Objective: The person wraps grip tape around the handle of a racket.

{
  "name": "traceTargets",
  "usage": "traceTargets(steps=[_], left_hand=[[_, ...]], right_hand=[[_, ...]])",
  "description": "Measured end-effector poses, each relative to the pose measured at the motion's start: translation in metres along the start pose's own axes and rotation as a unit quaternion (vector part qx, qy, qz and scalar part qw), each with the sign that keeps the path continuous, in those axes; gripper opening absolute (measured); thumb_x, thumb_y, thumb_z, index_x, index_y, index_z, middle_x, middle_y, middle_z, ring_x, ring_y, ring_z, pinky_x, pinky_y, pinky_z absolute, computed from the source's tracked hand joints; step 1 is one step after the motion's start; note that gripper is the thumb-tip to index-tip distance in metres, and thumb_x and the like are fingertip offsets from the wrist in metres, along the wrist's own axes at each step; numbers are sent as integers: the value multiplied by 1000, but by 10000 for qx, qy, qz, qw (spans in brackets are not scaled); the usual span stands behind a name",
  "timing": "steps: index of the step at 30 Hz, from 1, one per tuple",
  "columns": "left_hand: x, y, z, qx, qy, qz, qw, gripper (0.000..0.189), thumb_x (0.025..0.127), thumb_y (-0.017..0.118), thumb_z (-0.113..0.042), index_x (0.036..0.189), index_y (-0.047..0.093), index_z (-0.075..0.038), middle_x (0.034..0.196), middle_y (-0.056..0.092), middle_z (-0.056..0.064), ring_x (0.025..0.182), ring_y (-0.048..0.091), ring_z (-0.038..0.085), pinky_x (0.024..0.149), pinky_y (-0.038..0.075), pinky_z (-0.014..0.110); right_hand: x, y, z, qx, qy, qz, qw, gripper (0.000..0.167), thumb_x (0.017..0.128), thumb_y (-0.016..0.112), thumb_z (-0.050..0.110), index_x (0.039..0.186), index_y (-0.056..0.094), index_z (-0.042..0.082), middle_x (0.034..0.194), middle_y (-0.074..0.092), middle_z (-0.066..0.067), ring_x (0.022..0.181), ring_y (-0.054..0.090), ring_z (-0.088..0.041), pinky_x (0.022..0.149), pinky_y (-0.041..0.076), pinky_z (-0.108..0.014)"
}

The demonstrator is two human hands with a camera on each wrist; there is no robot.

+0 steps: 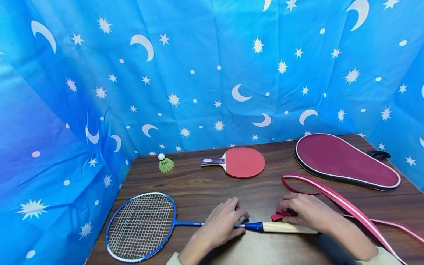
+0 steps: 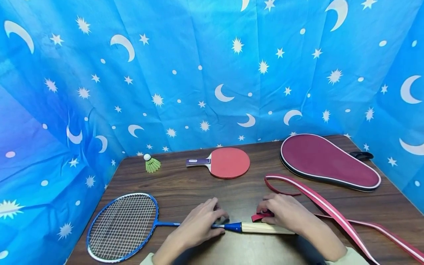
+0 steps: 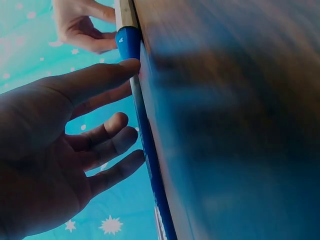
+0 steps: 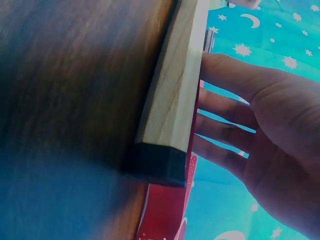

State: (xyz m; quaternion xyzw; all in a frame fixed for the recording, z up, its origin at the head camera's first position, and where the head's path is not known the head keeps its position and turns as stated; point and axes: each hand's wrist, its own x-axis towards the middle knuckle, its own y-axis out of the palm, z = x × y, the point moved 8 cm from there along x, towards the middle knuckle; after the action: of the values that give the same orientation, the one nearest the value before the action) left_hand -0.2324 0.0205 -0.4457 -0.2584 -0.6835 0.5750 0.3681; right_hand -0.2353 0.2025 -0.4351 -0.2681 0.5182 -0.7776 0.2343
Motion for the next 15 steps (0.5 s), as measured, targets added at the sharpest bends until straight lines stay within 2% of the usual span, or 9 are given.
traceTargets(steps=[4, 8, 12, 15], left_hand=[[2, -2, -5, 171, 65, -142, 9997, 22, 76, 84, -35, 92, 72, -26, 90, 47, -10, 82, 46, 4, 64, 39, 19], [4, -3, -8, 244, 62, -217, 9994, 18, 74, 85, -31, 85, 72, -26, 87, 48, -10, 80, 47, 4, 63, 40, 20], [4, -1, -7, 182, -62, -155, 9997, 14, 76, 84, -27, 84, 72, -24, 86, 48, -11, 77, 48, 4, 60, 43, 19], [3, 1, -7, 152, -167, -91, 9997, 12, 77, 82, -25, 84, 72, -23, 85, 48, -11, 75, 50, 4, 57, 44, 19]], right_hand=[[0, 0, 2, 102, -73, -156, 9998, 15, 83, 79, 20, 85, 67, 29, 81, 53, 20, 67, 49, 5, 53, 44, -21], [-1, 3, 4, 685, 37, -49, 9976, 12, 91, 71, 23, 87, 62, 29, 77, 51, 22, 64, 47, 4, 53, 41, -19], [-1, 9, 8, 1551, 138, 285, 9874, 8, 97, 64, 27, 92, 58, 30, 75, 54, 19, 63, 49, 1, 55, 43, -20], [-1, 12, 11, 1930, 71, 427, 9802, 7, 97, 63, 27, 93, 58, 29, 77, 56, 17, 64, 49, 0, 56, 44, -20]])
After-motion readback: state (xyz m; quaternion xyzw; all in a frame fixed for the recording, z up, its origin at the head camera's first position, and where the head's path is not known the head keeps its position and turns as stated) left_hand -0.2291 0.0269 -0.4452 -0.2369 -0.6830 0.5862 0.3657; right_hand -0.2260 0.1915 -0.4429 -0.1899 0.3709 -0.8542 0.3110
